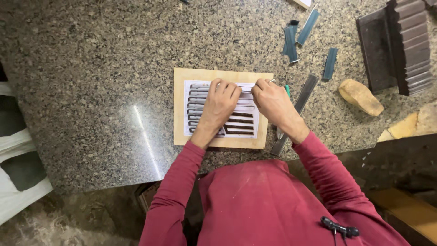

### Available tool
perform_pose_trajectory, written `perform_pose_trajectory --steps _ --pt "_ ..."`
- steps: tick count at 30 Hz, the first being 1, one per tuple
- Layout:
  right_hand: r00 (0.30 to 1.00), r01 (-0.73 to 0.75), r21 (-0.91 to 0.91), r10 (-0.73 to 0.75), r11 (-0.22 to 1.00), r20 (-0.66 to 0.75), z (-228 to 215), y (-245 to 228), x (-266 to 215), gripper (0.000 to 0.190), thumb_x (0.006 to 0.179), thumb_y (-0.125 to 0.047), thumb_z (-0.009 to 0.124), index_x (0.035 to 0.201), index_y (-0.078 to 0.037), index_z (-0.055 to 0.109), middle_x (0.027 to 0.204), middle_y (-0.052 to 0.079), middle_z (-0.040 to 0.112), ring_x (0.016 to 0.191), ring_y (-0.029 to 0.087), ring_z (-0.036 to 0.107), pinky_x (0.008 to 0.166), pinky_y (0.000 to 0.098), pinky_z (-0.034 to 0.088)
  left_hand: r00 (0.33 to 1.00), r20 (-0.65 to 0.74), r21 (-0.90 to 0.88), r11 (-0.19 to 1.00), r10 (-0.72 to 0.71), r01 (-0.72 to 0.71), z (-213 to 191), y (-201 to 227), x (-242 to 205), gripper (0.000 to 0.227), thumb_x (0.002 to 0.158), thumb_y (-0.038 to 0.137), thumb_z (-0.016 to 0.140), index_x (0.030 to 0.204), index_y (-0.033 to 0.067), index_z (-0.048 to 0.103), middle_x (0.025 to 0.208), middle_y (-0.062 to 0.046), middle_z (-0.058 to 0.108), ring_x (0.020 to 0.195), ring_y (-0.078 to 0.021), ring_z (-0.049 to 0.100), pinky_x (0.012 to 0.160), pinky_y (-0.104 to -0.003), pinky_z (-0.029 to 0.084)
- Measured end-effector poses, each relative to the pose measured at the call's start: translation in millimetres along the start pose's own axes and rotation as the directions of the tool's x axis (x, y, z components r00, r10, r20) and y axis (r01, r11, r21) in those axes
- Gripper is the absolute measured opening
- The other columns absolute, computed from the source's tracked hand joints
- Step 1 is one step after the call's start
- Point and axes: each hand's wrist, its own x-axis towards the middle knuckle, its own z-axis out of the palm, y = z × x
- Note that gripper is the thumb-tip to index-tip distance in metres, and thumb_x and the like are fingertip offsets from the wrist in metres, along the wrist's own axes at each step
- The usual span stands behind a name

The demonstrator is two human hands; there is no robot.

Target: The person uses green pliers to bend and secure metal strips into a wooden frame containing a white vent template. They repeatedly pick up metal strips, position them into the slots, and use the pliers to crimp or adjust them. The person works methodically across the frame, filling the slots with metal pieces.

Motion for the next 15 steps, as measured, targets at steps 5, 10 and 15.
perform_pose_trajectory --steps 5,10,15 --pt "0.995 -0.077 0.009 0.077 0.997 0.064 -6 2 4 0.008 0.093 -0.009 0.068 0.088 -0.002 0.066 0.089 0.014 0.064 0.077 0.033 0.068 0.066 0.0447 0.056 0.995 -0.102 -0.08 0.997 -0.017 0.009 3 4 5 0.017 0.088 0.006 0.064 0.105 0.0036 0.064 0.103 -0.01 0.063 0.101 -0.0265 0.061 0.102 -0.044 0.046" --pt "0.974 -0.171 0.365 0.213 0.915 -0.079 -28 16 4 0.014 0.098 -0.013 0.071 0.104 -0.001 0.072 0.099 0.014 0.07 0.079 0.025 0.071 0.068 0.035 0.059 0.972 -0.099 -0.24 0.953 -0.215 0.186 6 -14 6 0.017 0.09 -0.001 0.064 0.105 0.0063 0.066 0.102 -0.007 0.067 0.103 -0.0256 0.063 0.101 -0.044 0.046" --pt "0.926 -0.266 0.48 0.36 0.836 -0.112 -57 31 -11 0.016 0.105 -0.012 0.069 0.116 -0.001 0.074 0.106 0.012 0.072 0.087 0.017 0.072 0.071 0.0293 0.06 0.872 -0.137 -0.264 0.866 -0.47 0.425 -1 -62 34 0.021 0.098 0.003 0.062 0.115 0.0115 0.071 0.113 -0.006 0.073 0.108 -0.0258 0.063 0.1 -0.042 0.047"
